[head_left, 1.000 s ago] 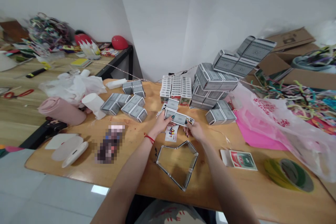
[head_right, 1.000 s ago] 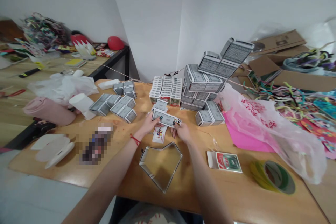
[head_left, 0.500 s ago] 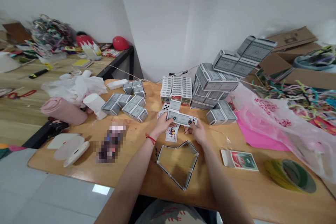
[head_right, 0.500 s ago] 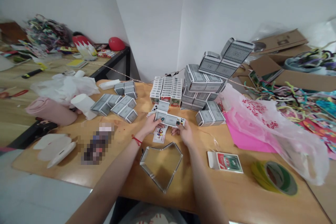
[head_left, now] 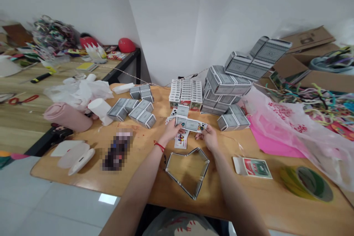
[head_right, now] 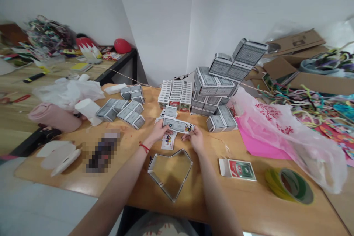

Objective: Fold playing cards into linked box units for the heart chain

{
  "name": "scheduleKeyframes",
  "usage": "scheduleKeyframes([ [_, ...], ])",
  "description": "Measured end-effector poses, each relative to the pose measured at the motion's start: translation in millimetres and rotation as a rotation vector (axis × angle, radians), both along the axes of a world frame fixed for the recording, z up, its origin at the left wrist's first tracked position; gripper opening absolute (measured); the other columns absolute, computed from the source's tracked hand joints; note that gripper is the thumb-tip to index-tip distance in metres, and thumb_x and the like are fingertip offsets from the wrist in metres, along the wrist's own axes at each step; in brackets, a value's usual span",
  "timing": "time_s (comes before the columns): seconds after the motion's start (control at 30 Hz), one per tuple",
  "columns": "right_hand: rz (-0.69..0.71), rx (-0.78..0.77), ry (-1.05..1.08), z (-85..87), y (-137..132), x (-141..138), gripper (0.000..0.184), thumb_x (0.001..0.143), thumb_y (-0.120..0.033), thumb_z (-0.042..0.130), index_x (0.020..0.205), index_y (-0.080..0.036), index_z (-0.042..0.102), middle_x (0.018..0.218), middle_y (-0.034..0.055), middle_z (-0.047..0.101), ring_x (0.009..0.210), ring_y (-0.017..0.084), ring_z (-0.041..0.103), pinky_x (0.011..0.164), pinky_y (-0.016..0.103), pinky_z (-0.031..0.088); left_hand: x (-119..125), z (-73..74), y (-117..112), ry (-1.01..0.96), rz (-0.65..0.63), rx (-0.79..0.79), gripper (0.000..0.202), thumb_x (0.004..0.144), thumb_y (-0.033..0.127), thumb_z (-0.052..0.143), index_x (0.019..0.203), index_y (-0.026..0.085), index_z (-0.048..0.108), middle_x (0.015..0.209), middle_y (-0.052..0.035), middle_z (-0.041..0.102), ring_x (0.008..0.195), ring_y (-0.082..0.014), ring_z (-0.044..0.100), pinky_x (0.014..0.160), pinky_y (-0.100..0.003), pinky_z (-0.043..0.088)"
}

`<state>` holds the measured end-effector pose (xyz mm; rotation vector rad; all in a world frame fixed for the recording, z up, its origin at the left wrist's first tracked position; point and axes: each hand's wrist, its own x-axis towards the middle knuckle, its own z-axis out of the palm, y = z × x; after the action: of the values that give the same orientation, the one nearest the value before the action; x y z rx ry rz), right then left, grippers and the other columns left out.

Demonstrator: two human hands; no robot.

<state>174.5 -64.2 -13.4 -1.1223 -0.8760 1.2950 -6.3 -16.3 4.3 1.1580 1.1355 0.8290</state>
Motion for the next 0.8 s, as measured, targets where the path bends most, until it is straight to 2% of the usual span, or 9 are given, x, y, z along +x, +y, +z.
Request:
scheduleKeyframes([
  [0.17, 0.035, -0.05, -0.052, -0.1, 0.9, 1.1, 0.027, 0.068, -0.041, 0.06, 0.077, -0.019, 0.048, 0.055, -0.0013, 0.061, 0.042, 0.013, 0.057, 0.04, 0.025, 0.046, -0.3, -1.9, -0.2, 0.006, 0.002, 0.001, 0.025, 0.074, 0.026, 0.057, 0.094, 0.016, 0.048, 0.063, -0.0017, 0.063, 0.05, -0.015, 0.061, 0.045, -0.025, 0.048],
  [0.3, 0.035, -0.031, 0.002, -2.1, 1.7, 1.3, 0.027, 0.068, -0.042, 0.06, 0.079, -0.02, 0.049, 0.06, -0.0007, 0.062, 0.045, 0.014, 0.059, 0.043, 0.027, 0.048, -1.6, -0.9, -1.8, -0.007, -0.005, 0.04, 0.024, 0.074, 0.028, 0.057, 0.092, 0.016, 0.046, 0.063, -0.0017, 0.062, 0.049, -0.0137, 0.06, 0.044, -0.023, 0.047],
  [0.47, -0.107, 0.083, 0.092, -3.0, 3.8, -1.8, 0.022, 0.071, -0.039, 0.059, 0.081, -0.02, 0.053, 0.064, -0.0009, 0.062, 0.055, 0.014, 0.06, 0.054, 0.03, 0.052, -0.9, -3.2, -3.5, 0.086, 0.019, 0.134, 0.022, 0.076, 0.033, 0.055, 0.087, 0.016, 0.048, 0.052, 0.0029, 0.055, 0.038, -0.0091, 0.05, 0.036, -0.018, 0.038],
  [0.57, -0.182, 0.15, 0.147, -1.8, 5.5, -3.3, 0.016, 0.07, -0.033, 0.06, 0.08, -0.021, 0.056, 0.072, 0.0004, 0.064, 0.063, 0.015, 0.062, 0.064, 0.034, 0.052, 0.6, -3.8, -2.5, 0.103, 0.034, 0.167, 0.018, 0.075, 0.028, 0.055, 0.086, 0.015, 0.052, 0.052, 0.0035, 0.053, 0.037, -0.0071, 0.045, 0.035, -0.017, 0.034],
  [0.67, -0.198, 0.194, 0.23, 0.5, 6.4, -2.0, 0.012, 0.067, -0.024, 0.06, 0.078, -0.021, 0.059, 0.083, 0.0013, 0.064, 0.075, 0.016, 0.062, 0.076, 0.037, 0.05, -0.4, -0.7, -0.8, 0.011, 0.058, 0.227, 0.021, 0.07, 0.016, 0.055, 0.091, 0.015, 0.056, 0.064, 0.0003, 0.059, 0.045, -0.0076, 0.05, 0.042, -0.018, 0.039],
  [0.8, -0.163, 0.211, 0.325, 4.1, 6.8, 2.8, 0.014, 0.063, -0.022, 0.056, 0.075, -0.02, 0.063, 0.106, 0.0039, 0.06, 0.093, 0.019, 0.059, 0.084, 0.037, 0.048, -5.9, 3.9, 0.4, -0.122, 0.165, 0.353, 0.028, 0.062, 0.009, 0.055, 0.088, 0.015, 0.061, 0.086, -0.0046, 0.062, 0.075, -0.0126, 0.058, 0.065, -0.023, 0.046],
])
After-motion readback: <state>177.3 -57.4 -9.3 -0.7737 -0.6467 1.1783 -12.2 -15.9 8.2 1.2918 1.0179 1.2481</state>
